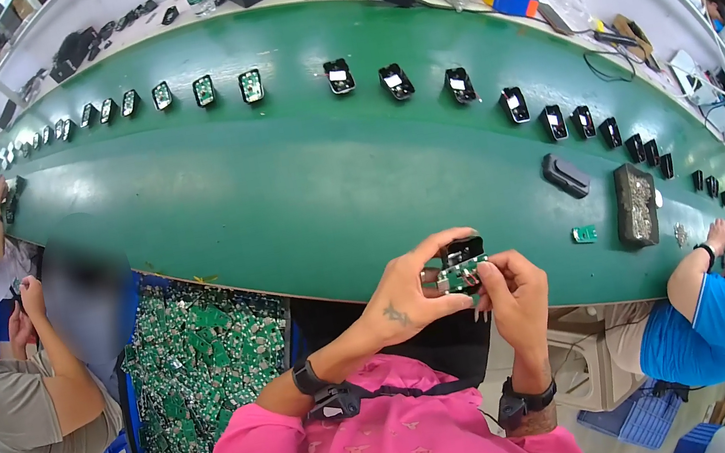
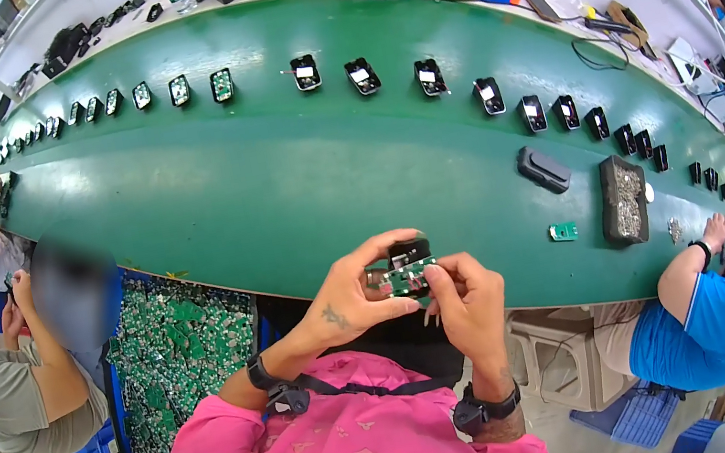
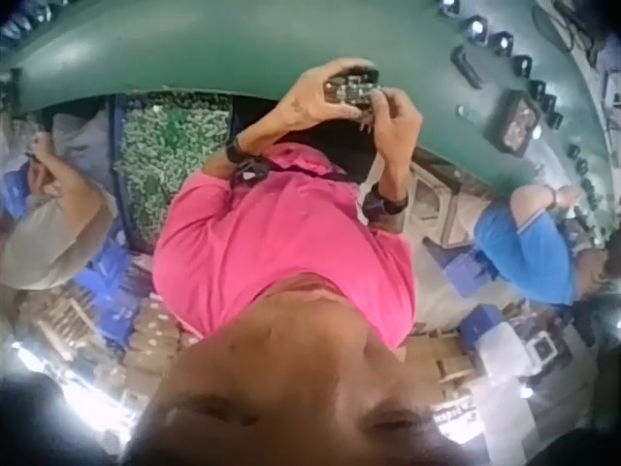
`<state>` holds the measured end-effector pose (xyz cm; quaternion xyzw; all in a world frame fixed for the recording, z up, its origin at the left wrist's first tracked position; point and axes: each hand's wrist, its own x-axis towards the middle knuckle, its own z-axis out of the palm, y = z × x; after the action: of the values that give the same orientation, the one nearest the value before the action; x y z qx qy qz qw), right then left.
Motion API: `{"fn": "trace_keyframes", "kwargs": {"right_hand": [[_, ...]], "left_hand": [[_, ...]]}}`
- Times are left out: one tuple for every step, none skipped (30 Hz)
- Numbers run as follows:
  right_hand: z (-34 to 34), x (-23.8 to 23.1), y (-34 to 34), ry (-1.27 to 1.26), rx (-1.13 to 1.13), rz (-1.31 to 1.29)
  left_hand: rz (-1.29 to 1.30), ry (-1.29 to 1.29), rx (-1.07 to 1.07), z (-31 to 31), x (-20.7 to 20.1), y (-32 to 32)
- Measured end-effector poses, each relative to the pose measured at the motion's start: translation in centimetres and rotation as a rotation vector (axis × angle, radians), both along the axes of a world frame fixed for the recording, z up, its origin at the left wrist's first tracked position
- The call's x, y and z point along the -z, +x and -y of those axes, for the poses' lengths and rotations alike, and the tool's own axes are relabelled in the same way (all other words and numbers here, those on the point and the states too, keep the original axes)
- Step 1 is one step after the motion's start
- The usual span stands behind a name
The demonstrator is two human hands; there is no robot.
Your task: The person picks up a circuit board from a bin, fits it into a black plastic housing, and presses it into place by hand. After assembling the unit, the person places it onto the green conveyor belt and reaches back into the bin for another circuit board.
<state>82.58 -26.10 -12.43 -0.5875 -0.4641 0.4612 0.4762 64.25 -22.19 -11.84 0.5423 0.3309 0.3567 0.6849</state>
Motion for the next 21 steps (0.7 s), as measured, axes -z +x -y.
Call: {"fn": "trace_keyframes", "kwargs": {"right_hand": [[0.1, -0.1, -0.2, 0.023, 0.018, 0.015], [0.1, 0.0, -0.6, 0.028, 0.013, 0.012], [0.3, 0.2, -1.3, 0.187, 0.044, 0.226], [0.5, 0.3, -2.0, 0.345, 0.078, 0.441], [0.8, -0.1, -2.5, 0.368, 0.103, 0.434], [0.8, -0.2, -3.1, 0.373, 0.112, 0.438], [0.8, -0.3, -3.6, 0.289, 0.086, 0.130], [0.8, -0.3, -3.7, 0.204, 0.059, -0.177], [0.4, 0.4, -3.1, 0.222, -0.013, -0.159], [0.3, 0.6, -2.9, 0.226, -0.004, -0.158], [0.3, 0.8, -2.8, 0.182, 0.001, -0.145], [0.4, 0.8, -2.8, 0.138, 0.006, -0.133], [0.3, 0.6, -2.8, 0.140, 0.017, -0.131], [0.2, 0.2, -2.9, 0.103, 0.040, -0.191], [0.1, -0.1, -3.0, 0.066, 0.061, -0.252], [0.2, -0.5, -2.7, 0.068, 0.062, -0.251], [0.2, -0.7, -2.1, 0.049, 0.073, -0.275], [0.2, -0.8, -1.6, 0.030, 0.084, -0.300], [0.1, -0.5, -1.3, 0.063, 0.073, -0.273], [0.2, -0.7, -1.4, 0.063, 0.073, -0.273], [0.4, -1.2, -1.6, 0.065, 0.031, -0.181]], "left_hand": [[0.016, 0.015, -0.015, 0.0, 0.5, -0.2], [0.013, 0.021, -0.020, 0.0, 0.5, -0.3], [-0.093, 0.054, -0.068, 0.0, 0.5, -0.4], [-0.200, 0.086, -0.116, 0.0, 0.5, -0.5], [-0.197, 0.094, -0.109, 0.0, 0.5, -0.4], [-0.221, 0.224, -0.150, 0.0, 0.7, -0.3], [-0.244, 0.355, -0.191, 0.0, 0.9, -0.1], [-0.238, 0.361, -0.181, 0.0, 1.0, 0.0], [-0.254, 0.407, -0.188, 0.0, 1.1, 0.0], [-0.269, 0.453, -0.195, 0.0, 1.1, 0.1], [-0.265, 0.455, -0.183, -0.1, 1.0, -0.1], [-0.275, 0.436, -0.157, -0.2, 1.0, -0.2], [-0.285, 0.417, -0.133, -0.2, 0.9, -0.2], [-0.284, 0.419, -0.130, -0.3, 1.0, -0.1], [-0.307, 0.539, -0.145, -0.3, 1.2, 0.0], [-0.329, 0.660, -0.161, -0.4, 1.3, 0.1], [-0.329, 0.662, -0.162, -0.4, 1.4, 0.1], [-0.321, 0.586, -0.111, -0.4, 1.4, 0.1], [-0.312, 0.509, -0.060, -0.5, 1.4, 0.2], [-0.312, 0.509, -0.060, -0.4, 1.5, 0.4], [-0.246, 0.475, -0.095, -0.3, 1.7, 0.8]]}}
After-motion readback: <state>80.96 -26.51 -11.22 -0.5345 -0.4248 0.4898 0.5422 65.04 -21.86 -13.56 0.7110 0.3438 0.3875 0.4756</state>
